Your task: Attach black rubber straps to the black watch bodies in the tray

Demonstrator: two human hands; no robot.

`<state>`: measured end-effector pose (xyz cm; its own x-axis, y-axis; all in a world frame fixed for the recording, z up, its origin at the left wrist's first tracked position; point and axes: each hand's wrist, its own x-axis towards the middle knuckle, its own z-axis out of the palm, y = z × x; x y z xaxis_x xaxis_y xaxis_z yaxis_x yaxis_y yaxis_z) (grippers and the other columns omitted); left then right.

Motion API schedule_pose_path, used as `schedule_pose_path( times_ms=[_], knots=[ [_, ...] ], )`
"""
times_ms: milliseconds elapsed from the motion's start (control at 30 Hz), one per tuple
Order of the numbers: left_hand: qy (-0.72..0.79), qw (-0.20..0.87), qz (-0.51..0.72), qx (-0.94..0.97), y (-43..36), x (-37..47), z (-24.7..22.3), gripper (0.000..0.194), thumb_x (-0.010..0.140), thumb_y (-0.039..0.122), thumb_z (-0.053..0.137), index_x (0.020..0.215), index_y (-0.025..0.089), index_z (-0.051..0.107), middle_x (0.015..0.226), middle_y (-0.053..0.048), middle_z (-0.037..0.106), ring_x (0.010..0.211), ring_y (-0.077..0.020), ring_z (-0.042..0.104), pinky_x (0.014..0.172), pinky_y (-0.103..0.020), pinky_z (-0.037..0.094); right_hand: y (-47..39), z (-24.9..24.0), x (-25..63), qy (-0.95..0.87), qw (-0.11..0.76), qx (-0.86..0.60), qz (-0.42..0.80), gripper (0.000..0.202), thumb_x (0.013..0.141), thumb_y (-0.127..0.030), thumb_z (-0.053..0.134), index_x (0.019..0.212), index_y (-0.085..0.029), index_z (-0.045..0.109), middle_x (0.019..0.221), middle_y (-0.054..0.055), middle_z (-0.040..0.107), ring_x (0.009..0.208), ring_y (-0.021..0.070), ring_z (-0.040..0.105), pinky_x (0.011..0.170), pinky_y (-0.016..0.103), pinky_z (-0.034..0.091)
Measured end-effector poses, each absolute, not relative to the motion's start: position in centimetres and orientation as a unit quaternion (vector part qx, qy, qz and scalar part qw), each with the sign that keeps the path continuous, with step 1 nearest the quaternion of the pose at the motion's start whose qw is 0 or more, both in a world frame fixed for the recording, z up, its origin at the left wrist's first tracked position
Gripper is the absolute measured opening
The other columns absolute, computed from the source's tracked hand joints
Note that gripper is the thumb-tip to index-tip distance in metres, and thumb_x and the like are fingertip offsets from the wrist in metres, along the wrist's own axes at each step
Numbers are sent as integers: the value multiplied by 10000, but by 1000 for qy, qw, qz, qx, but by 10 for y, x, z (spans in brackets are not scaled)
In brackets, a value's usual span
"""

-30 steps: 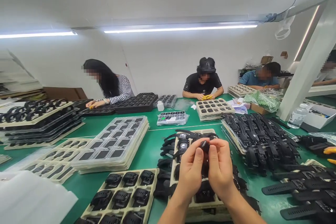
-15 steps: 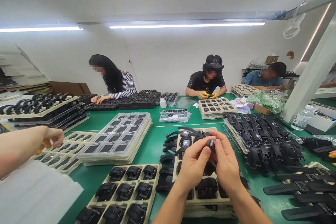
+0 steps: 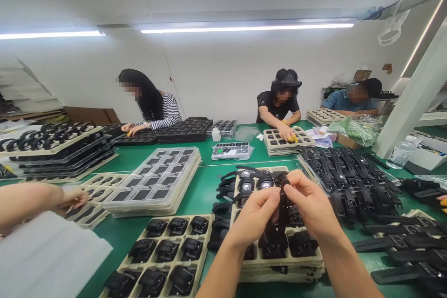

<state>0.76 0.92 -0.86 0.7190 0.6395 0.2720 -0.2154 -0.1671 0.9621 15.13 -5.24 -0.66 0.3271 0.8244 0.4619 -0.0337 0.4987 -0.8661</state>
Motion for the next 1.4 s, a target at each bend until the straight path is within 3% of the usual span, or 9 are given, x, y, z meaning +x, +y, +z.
schedule_pose_path(
  times_ms=[100,200,300,433,700,1100,1233,1333,1400],
  knots=[
    [166,661,322,657,8,10,-7,579,867,688,626,733,127,673,649,13,493,612,-99,405,551,-213,342,-53,-3,143,-392,755,-378,365,319,855,-458,782,758,-215,600,735,-36,478,671,125,423,598,215,408],
    [159,701,247,651,6,12,-8,576,837,687,661,813,115,729,666,-20,583,598,-113,506,541,-212,393,-53,2,138,-303,772,-357,430,380,798,-500,818,792,-215,566,691,-49,486,580,100,406,430,173,317],
    [138,762,184,605,5,15,-12,585,815,681,676,952,118,761,638,-16,590,524,-137,571,474,-225,444,-53,4,141,-279,791,-385,385,416,787,-531,823,841,-221,551,729,-49,554,530,79,444,363,143,320],
    [112,809,153,557,4,23,-20,502,764,599,758,857,105,771,657,-35,586,561,-139,572,429,-207,482,-55,4,146,-297,787,-435,321,429,842,-606,741,904,-245,518,696,-68,591,379,54,392,271,143,300],
    [109,836,149,517,-2,30,-23,339,809,461,706,798,124,750,643,-36,559,523,-136,537,390,-234,498,-54,6,146,-313,786,-427,320,375,901,-569,693,910,-250,495,672,-87,605,346,50,417,274,143,323],
    [100,814,160,550,-2,31,-22,499,768,609,716,829,116,751,619,-17,543,450,-94,435,400,-229,392,-52,5,145,-295,781,-421,354,399,874,-572,715,871,-239,496,676,-84,588,331,37,362,260,147,266],
    [122,693,210,679,-1,26,-17,507,884,621,591,891,136,742,651,-8,533,529,-130,480,530,-285,464,-51,1,147,-308,783,-423,335,378,898,-587,679,906,-256,494,711,-74,575,409,70,405,305,166,282],
    [182,445,320,816,0,19,-10,309,985,398,517,974,168,722,815,-46,606,770,-192,558,759,-331,503,-53,-2,152,-380,769,-449,252,345,944,-582,623,1039,-255,569,803,-31,586,615,123,526,499,219,448],
    [205,307,372,852,1,15,-8,253,1002,301,487,1076,175,694,895,-68,619,841,-210,561,794,-341,502,-56,-4,154,-456,717,-485,205,342,956,-546,626,1124,-248,615,803,-17,585,678,150,540,606,261,473]
  ],
)
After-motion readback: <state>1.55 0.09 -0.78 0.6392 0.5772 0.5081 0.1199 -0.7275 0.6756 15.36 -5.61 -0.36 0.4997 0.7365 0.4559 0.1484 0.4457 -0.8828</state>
